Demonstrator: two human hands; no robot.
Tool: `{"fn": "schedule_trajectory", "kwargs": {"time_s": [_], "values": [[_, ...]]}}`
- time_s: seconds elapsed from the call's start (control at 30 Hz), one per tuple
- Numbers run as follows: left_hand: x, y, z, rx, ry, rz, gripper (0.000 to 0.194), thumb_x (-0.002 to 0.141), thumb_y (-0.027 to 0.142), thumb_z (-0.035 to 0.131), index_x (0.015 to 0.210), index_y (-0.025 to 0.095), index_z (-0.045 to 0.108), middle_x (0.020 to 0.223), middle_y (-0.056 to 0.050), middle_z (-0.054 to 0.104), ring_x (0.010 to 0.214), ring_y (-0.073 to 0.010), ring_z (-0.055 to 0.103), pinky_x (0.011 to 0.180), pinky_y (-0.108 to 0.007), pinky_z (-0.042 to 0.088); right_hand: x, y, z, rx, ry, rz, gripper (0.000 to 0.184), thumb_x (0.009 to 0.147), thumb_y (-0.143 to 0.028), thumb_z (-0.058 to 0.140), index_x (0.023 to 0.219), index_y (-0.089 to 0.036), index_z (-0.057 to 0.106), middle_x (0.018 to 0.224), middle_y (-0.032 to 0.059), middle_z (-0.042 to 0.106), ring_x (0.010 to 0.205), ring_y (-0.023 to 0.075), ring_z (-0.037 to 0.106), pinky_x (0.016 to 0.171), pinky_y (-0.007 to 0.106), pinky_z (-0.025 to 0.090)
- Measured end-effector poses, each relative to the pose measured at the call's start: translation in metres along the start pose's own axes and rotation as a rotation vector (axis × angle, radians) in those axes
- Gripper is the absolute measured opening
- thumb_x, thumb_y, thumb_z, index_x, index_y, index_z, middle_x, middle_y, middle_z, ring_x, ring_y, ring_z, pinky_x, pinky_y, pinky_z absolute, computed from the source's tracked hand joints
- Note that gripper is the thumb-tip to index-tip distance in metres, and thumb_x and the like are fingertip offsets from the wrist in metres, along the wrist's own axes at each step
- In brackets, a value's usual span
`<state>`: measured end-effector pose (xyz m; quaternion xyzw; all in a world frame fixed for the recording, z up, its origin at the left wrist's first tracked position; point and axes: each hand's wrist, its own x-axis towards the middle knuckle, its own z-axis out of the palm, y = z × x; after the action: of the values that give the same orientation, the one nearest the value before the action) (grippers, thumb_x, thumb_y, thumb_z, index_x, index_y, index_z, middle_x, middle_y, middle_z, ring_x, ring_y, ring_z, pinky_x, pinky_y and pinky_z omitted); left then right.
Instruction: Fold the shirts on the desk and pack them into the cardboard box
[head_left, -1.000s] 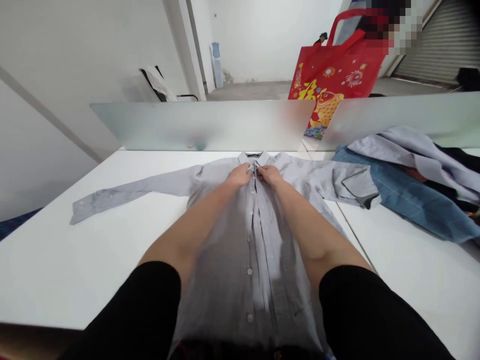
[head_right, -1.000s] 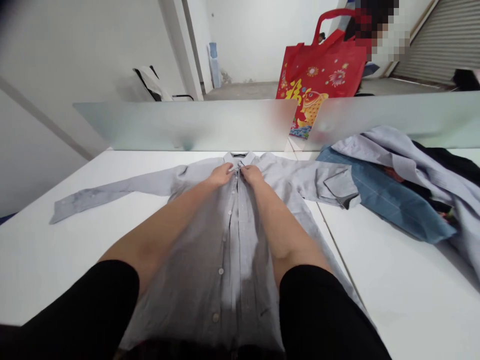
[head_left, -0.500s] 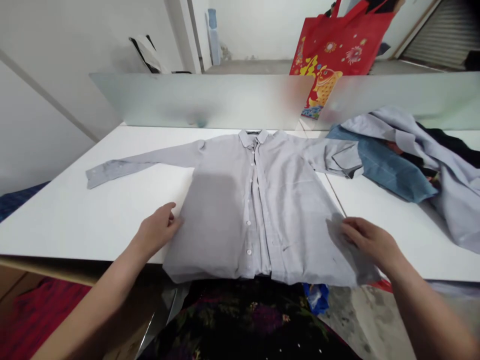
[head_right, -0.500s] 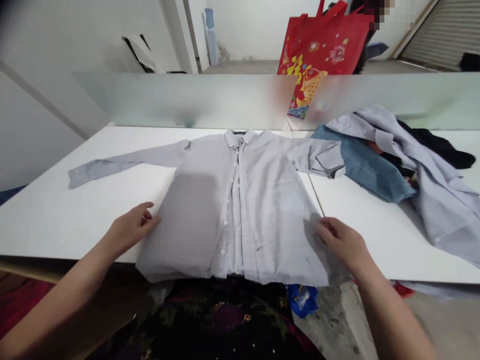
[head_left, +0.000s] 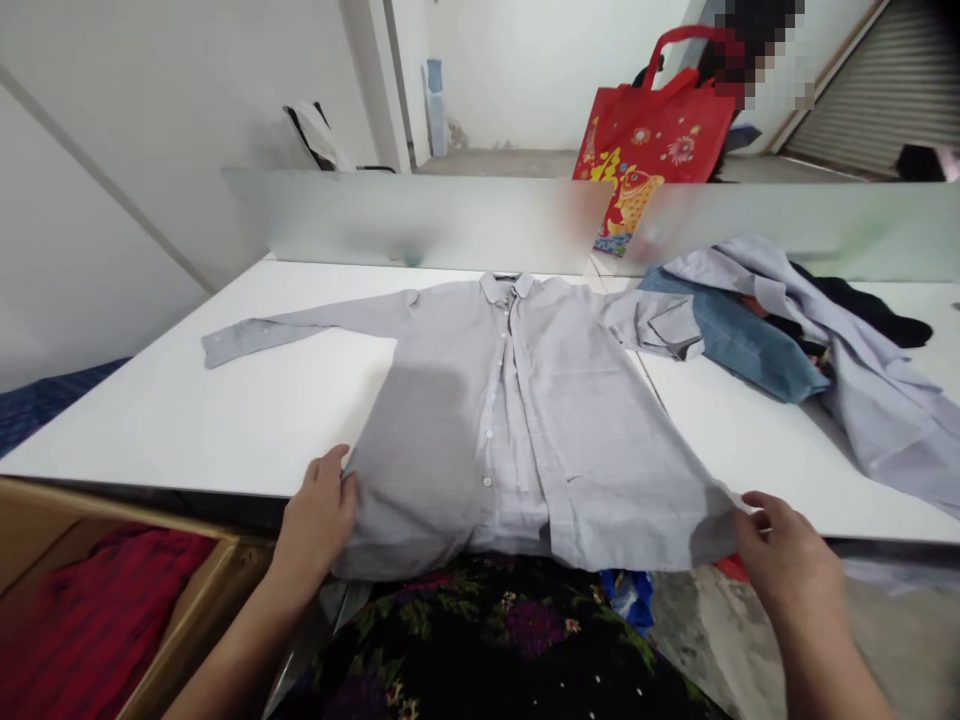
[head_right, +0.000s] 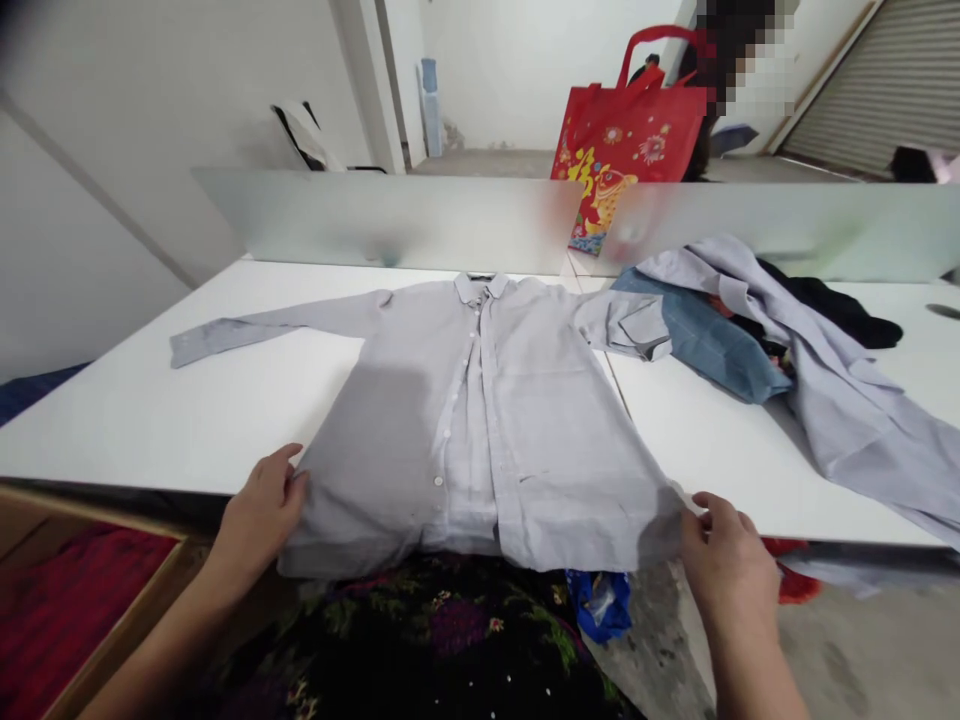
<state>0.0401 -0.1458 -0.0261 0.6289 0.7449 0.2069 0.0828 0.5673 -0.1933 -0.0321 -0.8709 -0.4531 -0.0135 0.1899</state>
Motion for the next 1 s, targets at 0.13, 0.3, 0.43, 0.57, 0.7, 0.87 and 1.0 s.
{"fn": "schedule_trajectory", "kwargs": {"time_s": [0.13, 0.3, 0.43, 0.57, 0.7, 0.87, 1.0], "values": [[-0.015, 0.030, 0.001, -0.052, 0.051, 0.215, 0.023, 0.095, 0.034, 0.038, 0.103, 0.024, 0.056, 0.106, -0.009, 0.059, 0.098, -0.0241, 0.060, 0.091, -0.037, 0.048, -0.034, -0.059, -0.008, 0.161, 0.054, -0.229, 0.029, 0.087, -0.046, 0.044, 0.101, -0.026, 0.059, 0.101, 0.0137, 0.066, 0.080, 0.0267, 0.065, 0.073, 0.040, 0.050], [-0.019, 0.092, 0.025, -0.115, -0.296, 0.586, 0.028, 0.097, 0.043, 0.039, 0.083, 0.022, 0.054, 0.090, -0.004, 0.060, 0.079, -0.0179, 0.058, 0.073, -0.032, 0.047, -0.078, -0.148, 0.015, 0.258, -0.289, -0.710, 0.026, 0.095, -0.041, 0.041, 0.084, -0.023, 0.056, 0.084, 0.0064, 0.063, 0.073, 0.0198, 0.062, 0.068, 0.031, 0.047], [-0.019, 0.119, 0.044, 0.037, -0.316, 0.642, 0.026, 0.091, 0.045, 0.050, 0.091, 0.020, 0.056, 0.096, -0.009, 0.061, 0.082, -0.0222, 0.059, 0.067, -0.033, 0.046, -0.084, -0.170, 0.028, -0.014, -0.211, -0.749, 0.014, 0.092, -0.030, 0.049, 0.084, -0.020, 0.055, 0.082, 0.0060, 0.061, 0.063, 0.0179, 0.060, 0.056, 0.028, 0.039], [-0.022, 0.127, 0.051, 0.145, -0.314, 0.606, 0.019, 0.090, 0.029, 0.045, 0.098, 0.018, 0.058, 0.098, -0.014, 0.060, 0.076, -0.0238, 0.060, 0.059, -0.034, 0.043, -0.086, -0.177, 0.024, -0.185, -0.224, -0.788, 0.009, 0.087, -0.014, 0.050, 0.085, -0.018, 0.058, 0.081, 0.0084, 0.063, 0.060, 0.0179, 0.062, 0.050, 0.026, 0.034], [-0.018, 0.126, 0.049, 0.103, -0.341, 0.561, 0.020, 0.089, 0.018, 0.038, 0.093, 0.018, 0.058, 0.096, -0.015, 0.061, 0.076, -0.0244, 0.061, 0.060, -0.035, 0.042, -0.081, -0.183, 0.019, -0.214, -0.274, -0.775, 0.021, 0.082, -0.003, 0.047, 0.086, -0.017, 0.061, 0.080, 0.0096, 0.067, 0.062, 0.0184, 0.063, 0.051, 0.026, 0.033], [0.001, 0.128, 0.025, -0.225, -0.309, 0.430, 0.018, 0.091, 0.025, 0.038, 0.077, 0.023, 0.049, 0.080, -0.004, 0.062, 0.075, -0.0179, 0.059, 0.068, -0.030, 0.041, -0.049, -0.177, -0.006, 0.095, -0.374, -0.704, 0.021, 0.087, -0.019, 0.043, 0.072, -0.021, 0.057, 0.070, 0.0040, 0.065, 0.069, 0.0189, 0.062, 0.063, 0.027, 0.036], [0.007, 0.137, 0.011, -0.335, -0.275, 0.500, 0.020, 0.092, 0.028, 0.037, 0.076, 0.023, 0.049, 0.076, -0.002, 0.061, 0.074, -0.0164, 0.057, 0.069, -0.029, 0.040, -0.040, -0.176, -0.029, 0.263, -0.407, -0.733, 0.021, 0.087, -0.026, 0.040, 0.071, -0.022, 0.053, 0.066, 0.0004, 0.059, 0.065, 0.0169, 0.056, 0.062, 0.027, 0.035]]}}
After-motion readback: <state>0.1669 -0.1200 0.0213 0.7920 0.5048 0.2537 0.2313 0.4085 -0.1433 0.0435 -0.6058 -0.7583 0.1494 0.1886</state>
